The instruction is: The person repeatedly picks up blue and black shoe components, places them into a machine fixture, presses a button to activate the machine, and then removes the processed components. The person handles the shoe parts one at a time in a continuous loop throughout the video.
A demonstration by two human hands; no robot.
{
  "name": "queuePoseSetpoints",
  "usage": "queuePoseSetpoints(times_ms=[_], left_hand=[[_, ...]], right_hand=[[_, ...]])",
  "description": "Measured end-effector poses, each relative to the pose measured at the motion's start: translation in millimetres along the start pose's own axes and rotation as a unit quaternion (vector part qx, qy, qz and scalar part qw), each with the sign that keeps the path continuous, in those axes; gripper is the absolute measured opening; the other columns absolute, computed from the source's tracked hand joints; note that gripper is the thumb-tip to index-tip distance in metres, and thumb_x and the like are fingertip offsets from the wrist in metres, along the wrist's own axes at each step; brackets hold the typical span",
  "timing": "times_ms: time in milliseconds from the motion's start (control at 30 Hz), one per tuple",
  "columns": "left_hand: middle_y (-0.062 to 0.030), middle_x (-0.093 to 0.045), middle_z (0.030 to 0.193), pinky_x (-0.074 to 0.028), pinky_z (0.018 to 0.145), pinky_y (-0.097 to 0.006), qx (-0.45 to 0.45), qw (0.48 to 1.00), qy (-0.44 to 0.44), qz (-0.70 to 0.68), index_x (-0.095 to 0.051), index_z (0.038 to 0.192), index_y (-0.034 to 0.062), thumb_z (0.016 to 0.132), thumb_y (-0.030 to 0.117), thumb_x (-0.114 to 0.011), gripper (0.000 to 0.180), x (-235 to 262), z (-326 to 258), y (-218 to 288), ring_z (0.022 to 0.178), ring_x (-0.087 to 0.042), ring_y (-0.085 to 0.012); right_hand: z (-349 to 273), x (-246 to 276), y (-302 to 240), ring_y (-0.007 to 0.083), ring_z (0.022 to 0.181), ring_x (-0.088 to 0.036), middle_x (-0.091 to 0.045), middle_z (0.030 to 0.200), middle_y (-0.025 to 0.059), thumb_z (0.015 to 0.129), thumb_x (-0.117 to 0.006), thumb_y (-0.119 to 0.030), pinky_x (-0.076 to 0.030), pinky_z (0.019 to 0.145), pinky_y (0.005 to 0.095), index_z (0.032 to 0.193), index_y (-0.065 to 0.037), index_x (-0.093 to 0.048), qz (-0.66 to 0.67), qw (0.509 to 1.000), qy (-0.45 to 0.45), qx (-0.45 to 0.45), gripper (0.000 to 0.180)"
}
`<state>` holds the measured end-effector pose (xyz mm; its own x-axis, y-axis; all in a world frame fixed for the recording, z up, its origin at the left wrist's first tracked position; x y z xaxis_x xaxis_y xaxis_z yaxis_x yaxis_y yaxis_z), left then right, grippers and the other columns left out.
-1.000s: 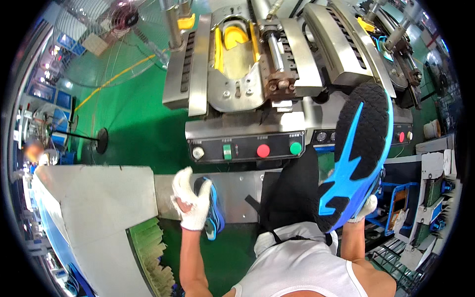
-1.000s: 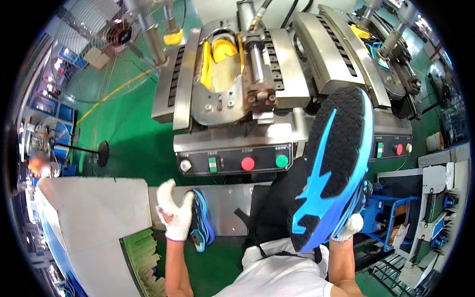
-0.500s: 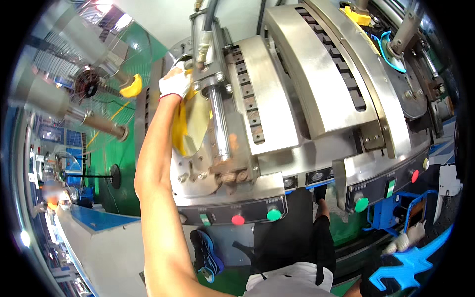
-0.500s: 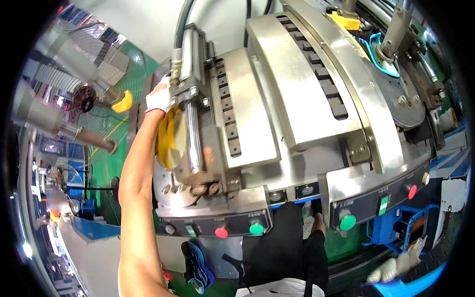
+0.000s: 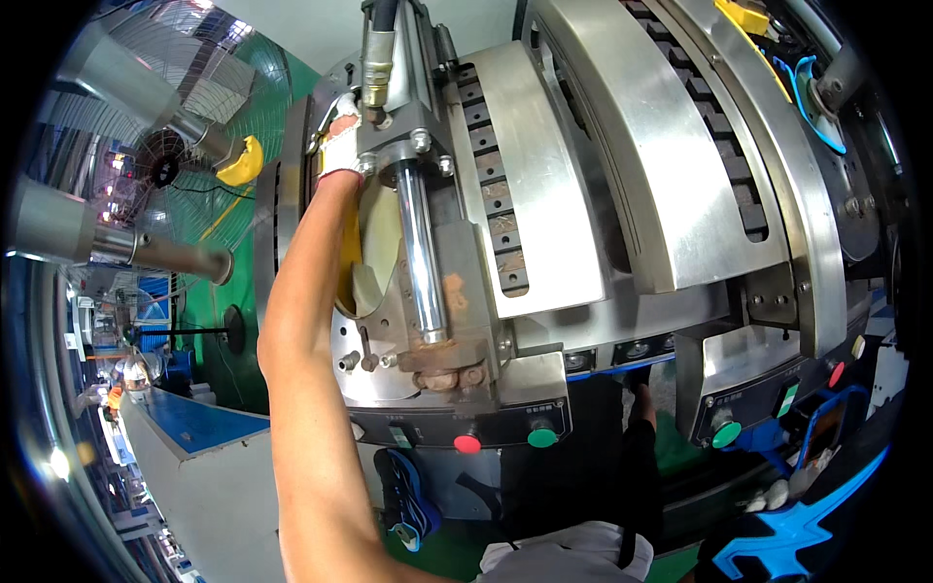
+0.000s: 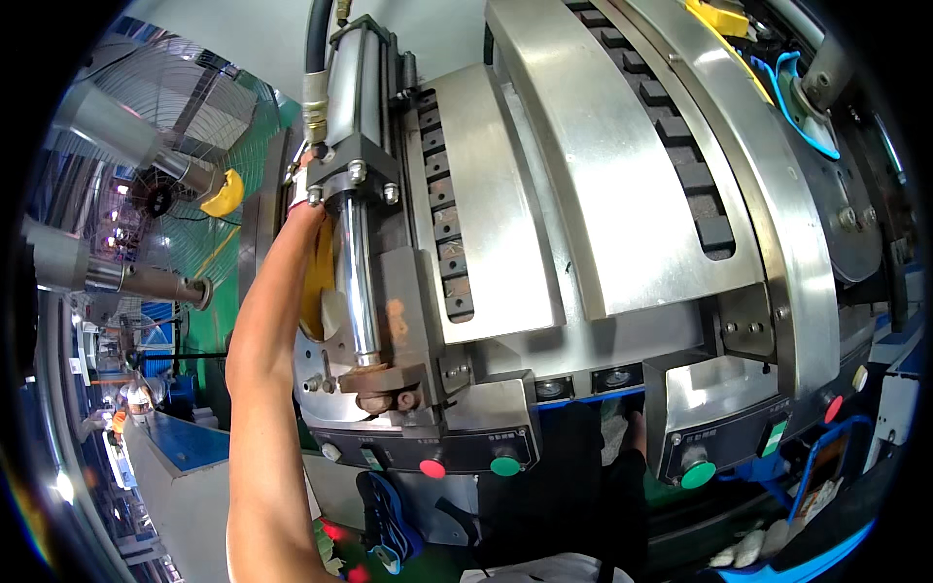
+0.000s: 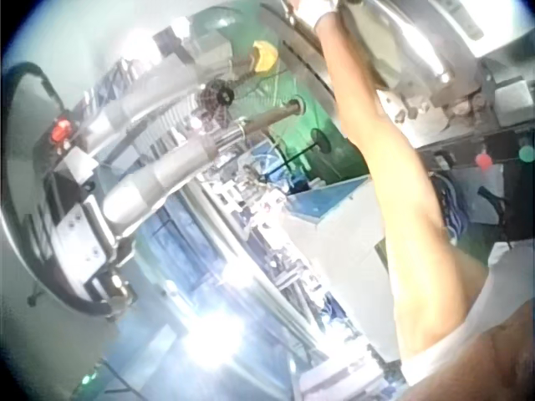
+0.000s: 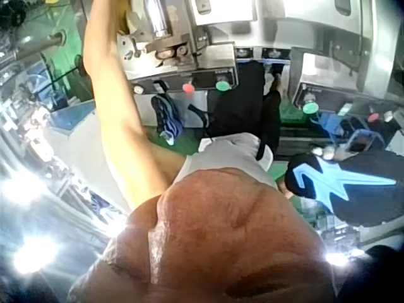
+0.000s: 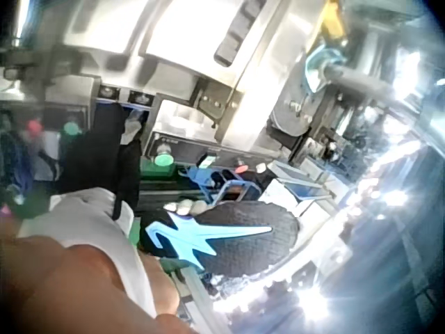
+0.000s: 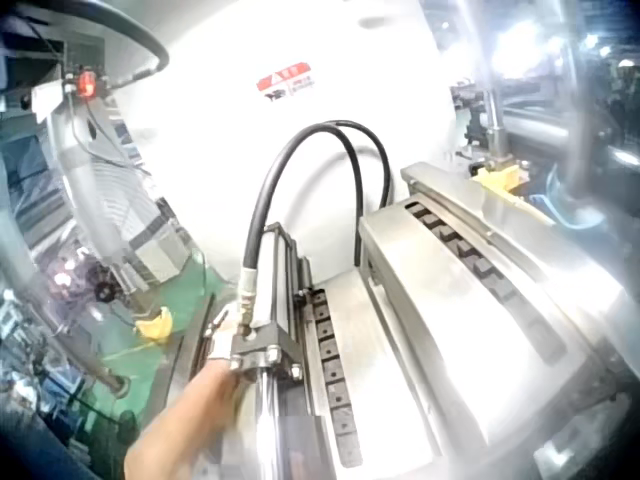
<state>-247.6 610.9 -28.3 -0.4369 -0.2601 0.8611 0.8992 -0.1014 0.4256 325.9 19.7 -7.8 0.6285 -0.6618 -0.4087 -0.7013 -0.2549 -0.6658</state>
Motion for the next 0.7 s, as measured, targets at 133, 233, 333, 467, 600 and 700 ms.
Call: queuePoseSetpoints(times_ms=[133,233,333,467,600,700], left_hand=[[-0.0289,-0.071,0.106,-0.054,0.082,-0.049,0.003,0.998,-0.045,0.035,-0.049,0.14,-0.002,0.096,0.031,-0.069,0.059,31.4,-23.8,2.5,0.095,-0.072,-0.0428],[-0.0291,-0.066,0.128,-0.053,0.1,-0.04,-0.019,0.999,0.036,0.035,-0.035,0.157,0.0008,0.098,0.025,-0.069,0.072,84.7,-72.4,126.4,0.116,-0.069,-0.0347],[-0.0247,-0.057,0.146,-0.051,0.11,-0.04,-0.024,0.948,0.058,-0.313,-0.036,0.156,-0.0025,0.099,0.012,-0.069,0.067,169.5,-170.6,184.3,0.133,-0.061,-0.0318],[-0.0166,-0.066,0.134,-0.053,0.107,-0.039,-0.133,0.963,0.118,-0.2,-0.053,0.146,0.0006,0.094,-0.011,-0.067,0.055,252.8,-349.5,205.1,0.124,-0.066,-0.0271],[-0.0186,-0.067,0.134,-0.051,0.107,-0.042,0.005,0.984,0.171,-0.055,-0.064,0.133,-0.0001,0.087,-0.006,-0.075,0.047,267.9,-516.4,141.2,0.122,-0.066,-0.0338],[-0.0201,-0.063,0.136,-0.047,0.11,-0.048,0.207,0.973,0.093,0.031,-0.062,0.136,0.0025,0.087,0.012,-0.08,0.053,246.2,-642.8,99.0,0.128,-0.06,-0.0387]], right_hand=[[-3.1,-13.1,-2.1,0.0303,0.109,-0.07,-0.068,0.123,0.0172,0.081,-0.078,-0.035,-0.059,0.096,0.0449,0.131,-0.002,-0.056,-0.011,0.999,-0.037,0.002,0.064],[-17.3,-23.8,-6.5,0.0292,0.107,-0.071,-0.069,0.121,0.0167,0.082,-0.078,-0.031,-0.059,0.095,0.0437,0.128,-0.001,-0.058,-0.016,0.998,-0.059,0.03,0.058],[-27.5,-47.8,-12.2,0.028,0.106,-0.072,-0.071,0.118,0.0161,0.084,-0.077,-0.027,-0.059,0.094,0.0424,0.125,0.0,-0.061,-0.032,0.99,-0.13,0.054,0.052],[-49.3,-84.7,-16.6,0.0265,0.103,-0.073,-0.072,0.115,0.0154,0.085,-0.076,-0.022,-0.06,0.093,0.0408,0.121,0.001,-0.064,-0.062,0.971,-0.214,0.083,0.044],[-72.8,-146.3,-8.2,0.0251,0.101,-0.074,-0.074,0.112,0.0147,0.087,-0.075,-0.017,-0.06,0.091,0.0391,0.117,0.002,-0.066,-0.077,0.949,-0.292,0.095,0.037],[-97.2,-205.3,-0.4,0.0239,0.099,-0.075,-0.075,0.11,0.0142,0.088,-0.075,-0.014,-0.061,0.09,0.0379,0.113,0.003,-0.069,-0.104,0.928,-0.34,0.107,0.031]])
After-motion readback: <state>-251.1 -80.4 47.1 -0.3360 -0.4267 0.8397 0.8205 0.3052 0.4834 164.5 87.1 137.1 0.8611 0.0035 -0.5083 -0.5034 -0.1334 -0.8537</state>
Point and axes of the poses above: each hand's wrist, its own z-axis towards the middle knuckle, its own x-axis out of the back of the hand, y = z × x, the point moved 3 cm from there along z, towards the middle knuckle
